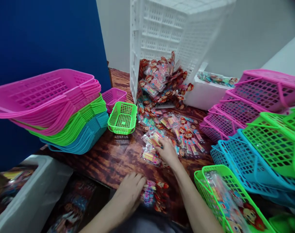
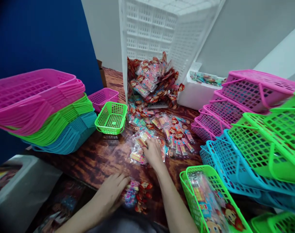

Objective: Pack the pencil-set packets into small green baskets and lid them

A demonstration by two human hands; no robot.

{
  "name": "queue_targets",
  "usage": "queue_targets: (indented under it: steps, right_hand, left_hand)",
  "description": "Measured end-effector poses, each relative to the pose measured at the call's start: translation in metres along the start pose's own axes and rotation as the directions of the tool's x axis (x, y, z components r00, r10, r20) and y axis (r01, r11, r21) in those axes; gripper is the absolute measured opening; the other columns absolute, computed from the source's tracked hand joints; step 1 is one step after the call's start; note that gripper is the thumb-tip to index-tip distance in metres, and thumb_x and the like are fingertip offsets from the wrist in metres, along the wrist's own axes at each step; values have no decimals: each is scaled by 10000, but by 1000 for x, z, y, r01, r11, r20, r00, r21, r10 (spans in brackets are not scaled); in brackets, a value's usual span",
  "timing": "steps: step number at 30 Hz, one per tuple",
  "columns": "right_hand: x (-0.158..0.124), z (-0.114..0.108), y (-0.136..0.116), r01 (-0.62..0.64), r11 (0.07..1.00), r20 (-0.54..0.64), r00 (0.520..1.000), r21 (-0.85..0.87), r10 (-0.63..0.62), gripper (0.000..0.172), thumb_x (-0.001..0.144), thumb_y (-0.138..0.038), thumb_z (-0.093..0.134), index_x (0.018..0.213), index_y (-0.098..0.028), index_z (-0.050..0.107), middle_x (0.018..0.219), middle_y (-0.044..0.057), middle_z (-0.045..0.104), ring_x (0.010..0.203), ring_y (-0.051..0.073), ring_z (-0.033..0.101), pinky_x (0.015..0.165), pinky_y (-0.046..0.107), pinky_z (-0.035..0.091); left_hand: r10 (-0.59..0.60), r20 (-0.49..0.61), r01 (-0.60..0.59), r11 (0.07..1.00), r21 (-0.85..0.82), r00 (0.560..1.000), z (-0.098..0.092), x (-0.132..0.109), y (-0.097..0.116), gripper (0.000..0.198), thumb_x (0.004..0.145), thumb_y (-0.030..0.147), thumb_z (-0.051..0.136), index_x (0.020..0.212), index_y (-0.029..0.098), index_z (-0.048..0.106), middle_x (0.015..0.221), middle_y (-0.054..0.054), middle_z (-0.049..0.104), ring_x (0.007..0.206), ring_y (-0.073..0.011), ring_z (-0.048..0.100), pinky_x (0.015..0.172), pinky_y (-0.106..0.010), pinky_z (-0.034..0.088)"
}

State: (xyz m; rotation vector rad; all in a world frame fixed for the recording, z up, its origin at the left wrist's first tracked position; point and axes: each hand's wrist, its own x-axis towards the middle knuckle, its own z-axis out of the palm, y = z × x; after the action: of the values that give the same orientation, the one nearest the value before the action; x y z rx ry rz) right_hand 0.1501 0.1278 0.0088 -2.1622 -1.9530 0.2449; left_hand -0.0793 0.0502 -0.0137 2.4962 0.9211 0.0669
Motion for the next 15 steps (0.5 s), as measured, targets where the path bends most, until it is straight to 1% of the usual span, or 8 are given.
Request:
queue_targets:
  steps: [2,4,7,9,10,11,12,15]
  right_hand:
    - [8,1,-7,7,1000,-5,1000,-15,-8,62,872,-244,632,901,-194,656,1078,91,614,1035,245,498,869,327,364]
    - [8,5,-17,22,999,-17,1000,-39,-23,113,868,-173,603,955,-183,676,1117,121,600,1086,272,482,913,369,348]
    - [-2,10,-27,48,997,-41,998,-57,-51,316,883,-79,508,1141,-184,656,1122,129,585,1089,261,495,922,370,354]
    - [-5,6,-24,49,999,-30,998,-11,-49,470,866,-54,506,1305,-210,568,1146,99,582,1064,217,523,898,319,378]
    - [-2,3,-20,38,999,-15,999,20,-37,512,858,-59,521,1345,-219,534,1158,84,582,1046,196,535,883,294,388]
    - [3,-1,-15,20,999,2,1000,46,-20,505,857,-78,538,1341,-223,533,1161,72,584,1032,182,543,872,277,394]
    - [11,-6,-10,-4,998,18,1000,62,3,451,858,-107,556,1295,-220,565,1160,67,586,1030,179,545,865,273,397]
    - [38,-15,1,-69,997,38,997,29,68,232,836,-168,611,1059,-202,668,1107,82,596,1045,225,528,847,311,393]
  left_hand:
    - [-1,-11,1,1000,-2,1000,1,0,0,534,781,92,548,1295,205,456,1248,-75,551,1127,-267,459,999,-424,386]
    - [4,-26,-4,1000,-4,1000,3,0,0,546,776,87,549,1299,207,450,1250,-71,545,1129,-261,454,1009,-417,376]
    - [2,-52,-2,1000,-3,999,9,-2,-1,568,760,72,543,1301,212,446,1244,-67,543,1113,-252,454,1010,-411,370]
    - [-1,-56,1,1000,-4,998,11,-2,-1,581,751,61,538,1303,215,445,1238,-68,544,1107,-249,454,1000,-404,373]
    - [0,-53,0,1000,-6,999,11,-3,-1,586,750,59,536,1307,215,442,1240,-69,543,1108,-249,455,996,-401,375]
    - [1,-50,-2,1000,-7,999,10,-3,-1,587,753,61,536,1311,215,440,1243,-71,542,1110,-249,455,995,-398,377]
    - [2,-47,-2,1000,-8,999,10,-3,-1,585,758,68,539,1314,216,438,1249,-72,539,1114,-251,455,996,-398,377]
    - [-2,-45,1,1000,-15,999,8,-3,-2,581,756,91,565,1308,223,443,1256,-70,536,1121,-255,454,1007,-402,376]
